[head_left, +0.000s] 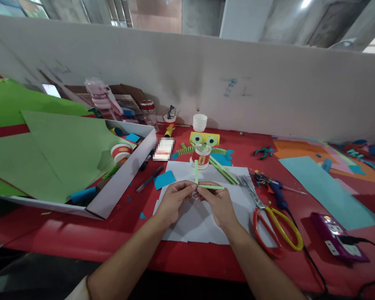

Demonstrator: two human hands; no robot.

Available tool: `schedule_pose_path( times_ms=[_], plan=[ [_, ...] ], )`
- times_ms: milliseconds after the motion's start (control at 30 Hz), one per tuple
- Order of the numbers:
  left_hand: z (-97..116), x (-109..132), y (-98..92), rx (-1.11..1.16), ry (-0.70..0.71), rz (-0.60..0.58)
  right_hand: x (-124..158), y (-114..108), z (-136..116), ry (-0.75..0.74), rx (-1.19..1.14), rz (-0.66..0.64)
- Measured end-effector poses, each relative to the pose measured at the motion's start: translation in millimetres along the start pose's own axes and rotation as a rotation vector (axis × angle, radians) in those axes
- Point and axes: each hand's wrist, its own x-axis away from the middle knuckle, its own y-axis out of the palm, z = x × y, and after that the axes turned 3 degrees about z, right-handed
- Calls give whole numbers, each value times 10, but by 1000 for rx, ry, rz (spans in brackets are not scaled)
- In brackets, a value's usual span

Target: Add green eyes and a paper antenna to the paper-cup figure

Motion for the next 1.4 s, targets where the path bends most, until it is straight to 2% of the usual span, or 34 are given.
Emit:
schedule_pose_path(
  times_ms=[133, 333, 467, 600, 800, 967, 1200, 1400],
  plan=[
    [8, 2, 17, 71, -35, -15, -29, 6, 11, 58, -91, -2],
    [33, -1, -11, 48, 18, 43, -62, -33, 40, 21, 22, 16],
    [67, 8, -32, -64, 39, -12, -71, -70, 28, 46, 119, 6],
    [67, 4, -59, -32, -14, -47, -78, -82, 0, 112, 89, -35],
    [60, -13, -65, 73, -104, -35, -73, -72, 20, 13, 185, -47],
    [94, -4, -52, 54, -115, -36, -55, -62, -14, 46, 145, -80],
    [60, -10, -70, 76, -106, -24, -48, -58, -41, 58, 102, -13],
    [37, -8, -66, 60, -102, -13, -66, -69, -4, 48, 145, -14]
  ],
)
